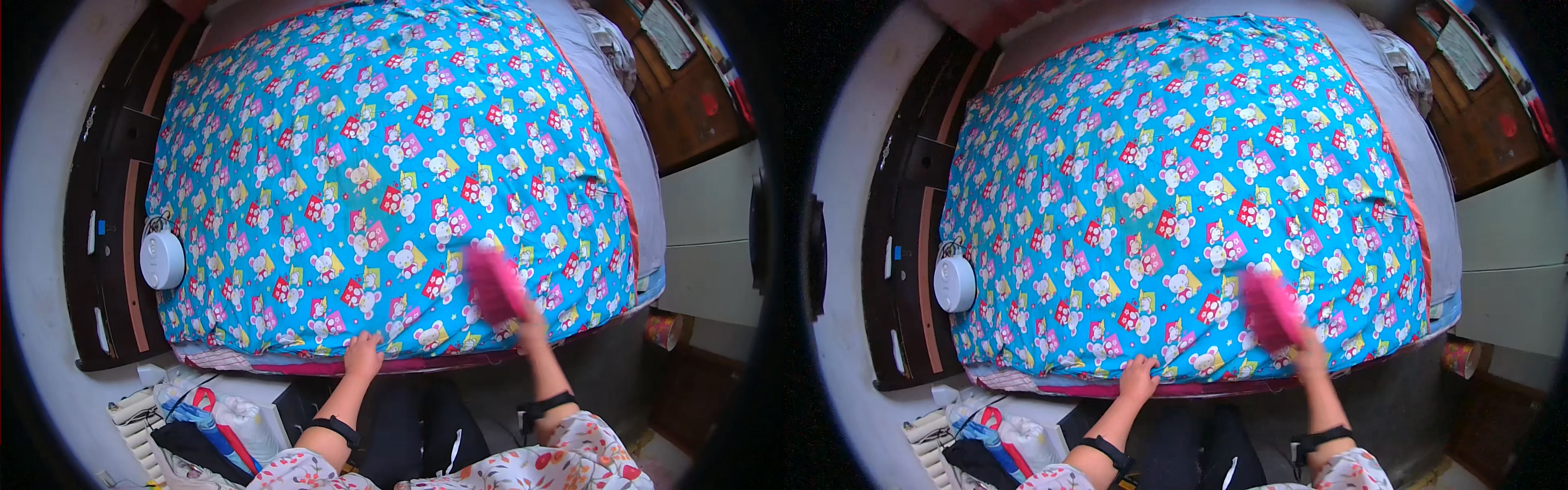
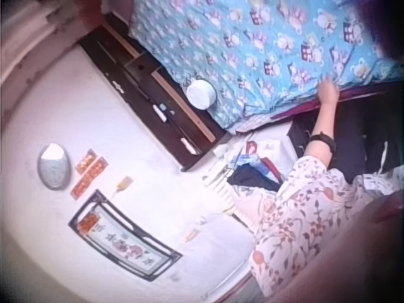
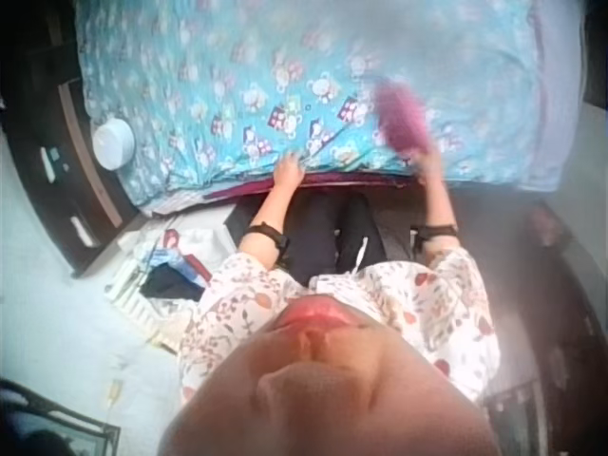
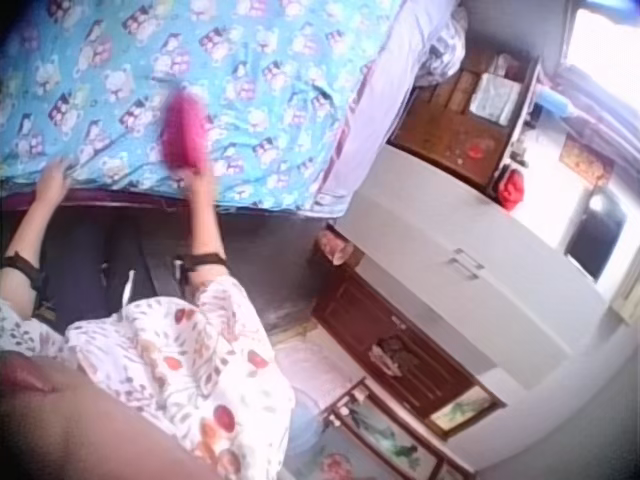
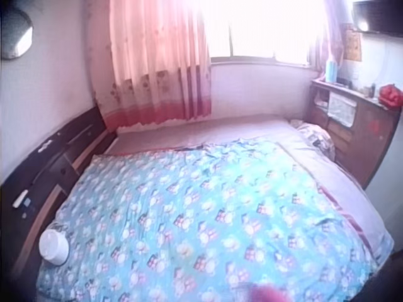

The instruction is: The person brushes a mattress with a pink brush, then unfolds and spreads a floral duvet cover over the bed. They smooth and adjust the duvet cover across the mattress surface.

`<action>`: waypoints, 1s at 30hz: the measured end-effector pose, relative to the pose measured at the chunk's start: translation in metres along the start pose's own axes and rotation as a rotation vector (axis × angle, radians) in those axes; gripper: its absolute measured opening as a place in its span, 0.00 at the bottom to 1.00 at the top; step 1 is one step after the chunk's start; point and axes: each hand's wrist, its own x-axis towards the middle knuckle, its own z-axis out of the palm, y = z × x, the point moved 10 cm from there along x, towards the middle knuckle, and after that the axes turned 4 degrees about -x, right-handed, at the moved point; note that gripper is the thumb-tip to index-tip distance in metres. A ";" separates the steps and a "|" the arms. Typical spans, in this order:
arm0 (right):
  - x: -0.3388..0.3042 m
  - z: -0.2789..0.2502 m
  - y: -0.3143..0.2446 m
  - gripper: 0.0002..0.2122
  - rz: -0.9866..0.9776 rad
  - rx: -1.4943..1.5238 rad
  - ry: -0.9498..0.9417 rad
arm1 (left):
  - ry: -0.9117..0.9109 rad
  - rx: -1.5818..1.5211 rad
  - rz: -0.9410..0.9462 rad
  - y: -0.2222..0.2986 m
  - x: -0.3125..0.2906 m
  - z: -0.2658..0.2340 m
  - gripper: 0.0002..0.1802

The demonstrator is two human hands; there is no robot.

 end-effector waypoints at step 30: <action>-0.122 -0.273 0.083 0.22 0.285 -0.350 1.049 | 0.030 0.025 0.463 0.234 0.022 0.048 0.23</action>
